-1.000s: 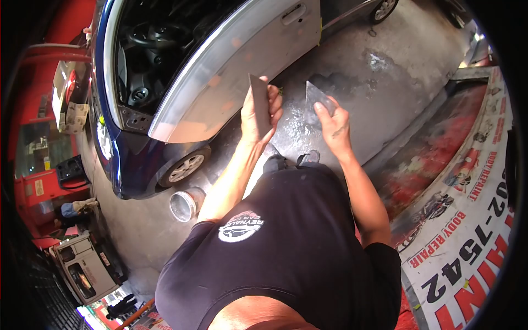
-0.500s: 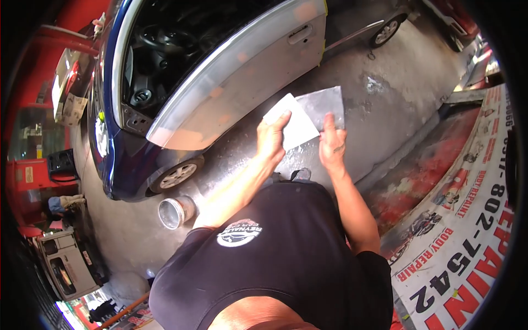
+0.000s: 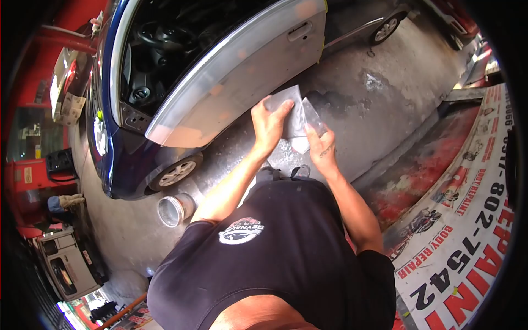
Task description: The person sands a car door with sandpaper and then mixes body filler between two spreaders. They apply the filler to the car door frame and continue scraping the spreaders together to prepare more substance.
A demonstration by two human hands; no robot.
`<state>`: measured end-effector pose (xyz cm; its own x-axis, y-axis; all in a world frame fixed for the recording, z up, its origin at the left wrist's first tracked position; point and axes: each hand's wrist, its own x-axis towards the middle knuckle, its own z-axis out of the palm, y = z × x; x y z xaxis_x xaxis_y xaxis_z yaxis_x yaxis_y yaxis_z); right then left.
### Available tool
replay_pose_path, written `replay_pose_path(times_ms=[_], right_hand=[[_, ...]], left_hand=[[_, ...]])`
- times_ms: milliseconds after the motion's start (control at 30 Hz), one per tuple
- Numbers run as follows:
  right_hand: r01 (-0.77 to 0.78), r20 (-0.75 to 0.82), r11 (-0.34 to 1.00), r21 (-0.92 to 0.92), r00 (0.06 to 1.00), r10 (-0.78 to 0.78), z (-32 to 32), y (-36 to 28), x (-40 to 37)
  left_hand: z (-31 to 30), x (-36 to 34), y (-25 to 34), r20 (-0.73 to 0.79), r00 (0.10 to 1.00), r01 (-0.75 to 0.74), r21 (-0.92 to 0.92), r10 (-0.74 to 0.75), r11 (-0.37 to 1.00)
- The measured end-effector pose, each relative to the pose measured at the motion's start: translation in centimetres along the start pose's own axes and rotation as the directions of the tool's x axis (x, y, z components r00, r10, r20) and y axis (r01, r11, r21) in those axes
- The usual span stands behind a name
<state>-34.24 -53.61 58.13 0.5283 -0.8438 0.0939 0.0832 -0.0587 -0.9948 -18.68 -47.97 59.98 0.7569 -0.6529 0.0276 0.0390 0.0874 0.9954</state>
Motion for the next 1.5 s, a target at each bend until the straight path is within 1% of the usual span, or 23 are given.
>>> replay_pose_path(times_ms=[67,200,267,300,367,433,500,533,567,633,700,800,933,1000,1033,1100,1167,1233,1300,1367,1400,1433,1500], right_hand=[[-0.212,0.093,0.974,0.077,0.974,0.205,0.2,0.2,-1.0],[-0.143,0.187,0.987,-0.072,0.97,0.154,-1.2,1.3,-0.5],[-0.114,0.402,0.954,-0.277,0.888,0.223,-2.1,2.1,0.0],[-0.121,0.399,0.953,-0.279,0.888,0.23,-2.6,2.4,0.4],[-0.126,0.413,0.85,-0.511,0.832,0.372,-3.2,1.2,1.5],[-0.035,0.369,0.835,-0.55,0.886,0.28,-4.1,0.8,1.8],[0.258,0.27,0.612,-0.748,0.96,-0.074,-5.5,2.5,2.4],[0.283,0.266,0.509,-0.813,0.958,-0.108,-5.4,1.1,2.6],[0.284,0.267,0.51,-0.812,0.958,-0.109,-5.3,0.9,2.7],[0.33,0.3,0.328,-0.885,0.944,-0.14,-4.7,0.6,2.8],[0.358,0.325,0.3,-0.884,0.933,-0.156,-4.6,-0.4,2.3],[0.426,0.39,0.243,-0.871,0.902,-0.185,-4.2,-2.3,1.1],[0.425,0.37,0.103,-0.899,0.865,-0.338,-5.1,-0.6,2.0],[0.382,0.332,0.136,-0.914,0.898,-0.29,-5.2,0.2,1.9],[0.345,0.302,0.165,-0.924,0.923,-0.239,-5.2,0.3,1.9],[0.376,0.33,0.141,-0.916,0.905,-0.267,-4.7,0.2,1.6],[0.409,0.36,0.115,-0.905,0.882,-0.305,-4.6,-0.1,1.7],[0.422,0.358,0.122,-0.898,0.864,-0.355,-5.0,-0.5,1.6],[0.419,0.356,0.103,-0.902,0.858,-0.37,-5.4,-0.7,1.7],[0.404,0.345,0.075,-0.912,0.852,-0.393,-5.9,-0.4,1.7],[0.382,0.323,0.118,-0.917,0.881,-0.345,-5.9,0.4,1.5],[0.359,0.301,0.155,-0.92,0.904,-0.302,-6.0,0.9,1.6],[0.436,0.363,0.129,-0.891,0.853,-0.376,-5.7,0.9,1.6]], left_hand=[[-0.3,0.9,-0.2,0.058,0.998,-0.023,0.078,0.018,0.997],[-0.7,1.9,1.0,0.188,0.982,-0.029,0.119,0.006,0.993],[-0.5,2.3,1.3,0.262,0.963,0.014,0.204,-0.068,0.979],[-0.5,2.4,1.4,0.314,0.939,0.045,0.288,-0.138,0.956],[-0.4,2.4,1.6,0.355,0.917,0.069,0.315,-0.185,0.947],[0.4,2.2,1.5,0.286,0.957,-0.109,0.189,0.051,0.976],[0.5,0.9,2.5,0.282,0.958,-0.102,0.195,0.044,0.975],[0.4,0.4,2.4,0.359,0.911,-0.316,0.3,0.201,0.9],[0.1,-0.2,2.5,0.448,0.83,-0.514,0.383,0.332,0.768],[0.4,-2.2,3.2,0.613,0.719,-0.653,0.437,0.327,0.619],[0.3,-2.5,1.9,0.642,0.647,-0.755,0.462,0.411,0.466],[-0.6,0.3,0.3,0.575,0.733,-0.68,0.643,0.363,0.354],[-1.5,0.4,-0.3,0.522,0.758,-0.65,0.657,0.391,0.382],[-1.2,-1.5,1.6,0.45,0.791,-0.612,0.59,0.414,0.527],[-0.9,-2.5,2.6,0.473,0.79,-0.608,0.516,0.391,0.603],[-0.3,-3.9,2.9,0.586,0.719,-0.683,0.495,0.374,0.537],[-0.7,-3.0,1.5,0.571,0.73,-0.678,0.536,0.375,0.504],[-2.0,-0.6,0.2,0.511,0.812,-0.583,0.686,0.282,0.434],[-3.3,0.3,-0.4,0.429,0.876,-0.476,0.702,0.218,0.531],[-4.0,0.1,0.2,0.409,0.91,-0.264,0.46,0.061,0.848],[-4.1,-0.4,1.0,0.409,0.89,0.066,0.317,-0.199,0.946],[-3.7,-1.2,2.4,0.457,0.78,0.396,0.168,-0.427,0.903],[-2.6,-2.0,1.3,0.555,0.757,0.325,0.136,-0.344,0.936]])
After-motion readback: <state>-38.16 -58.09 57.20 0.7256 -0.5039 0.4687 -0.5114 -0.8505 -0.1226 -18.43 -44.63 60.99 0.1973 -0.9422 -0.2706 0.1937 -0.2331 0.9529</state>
